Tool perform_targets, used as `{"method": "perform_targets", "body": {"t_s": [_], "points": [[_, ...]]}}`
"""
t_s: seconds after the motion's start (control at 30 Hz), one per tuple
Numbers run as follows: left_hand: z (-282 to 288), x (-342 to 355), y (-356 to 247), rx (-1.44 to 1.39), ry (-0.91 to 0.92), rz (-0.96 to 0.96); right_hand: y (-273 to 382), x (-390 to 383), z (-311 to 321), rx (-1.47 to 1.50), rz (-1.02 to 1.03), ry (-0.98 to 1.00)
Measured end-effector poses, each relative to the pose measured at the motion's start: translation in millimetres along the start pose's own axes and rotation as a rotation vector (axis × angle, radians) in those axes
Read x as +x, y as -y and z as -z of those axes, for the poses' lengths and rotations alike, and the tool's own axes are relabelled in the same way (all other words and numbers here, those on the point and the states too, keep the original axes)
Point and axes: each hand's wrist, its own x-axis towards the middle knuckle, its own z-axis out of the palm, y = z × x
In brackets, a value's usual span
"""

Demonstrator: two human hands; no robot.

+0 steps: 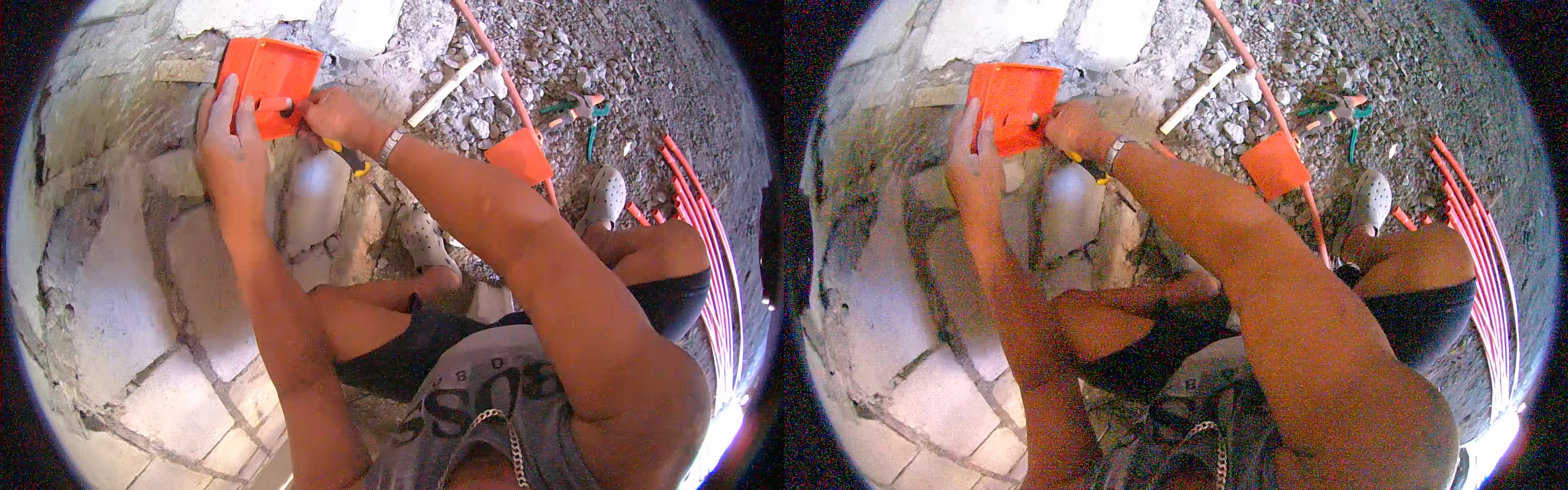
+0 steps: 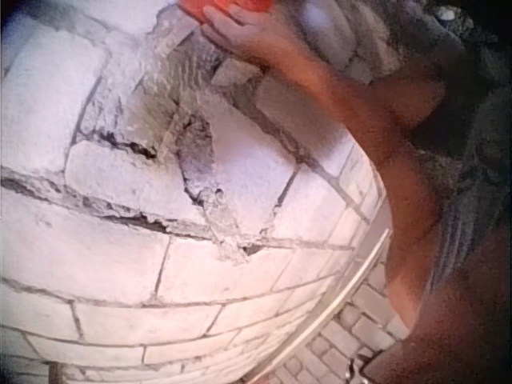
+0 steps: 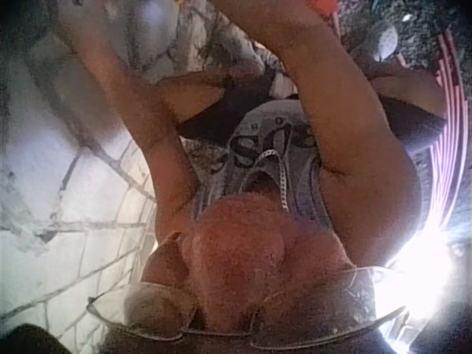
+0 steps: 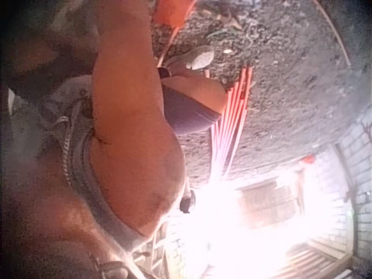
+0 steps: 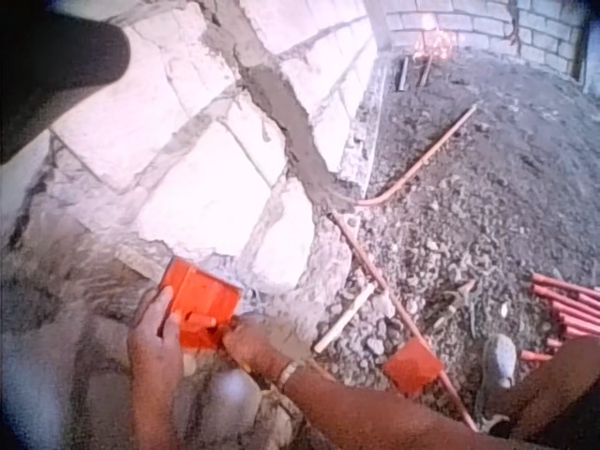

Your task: Installing an orange electrical junction box into a wall conduit and preparing wires.

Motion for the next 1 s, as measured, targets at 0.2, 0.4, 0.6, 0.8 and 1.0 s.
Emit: {"method": "perform_targets", "body": {"t_s": [0.2,0.4,0.6,0.8,1.0], "points": [[-0.6,-1.4,-7.4,-0.027,-0.049,0.037,19.7,-13.7,10.9,-0.008,-0.004,-0.047],[6.6,9.5,-4.9,-0.031,-0.05,0.055,14.5,-6.3,13.8,-0.052,0.05,0.046],[22.2,34.2,6.4,-0.079,0.225,0.313,-1.8,-0.2,12.5,-0.146,0.129,0.084],[21.8,39.8,12.0,-0.263,0.208,0.259,-5.1,2.7,11.5,-0.147,0.187,0.104],[22.9,32.5,6.9,-0.349,0.21,0.349,12.3,-50.8,28.5,-0.035,-0.103,0.229]]}}
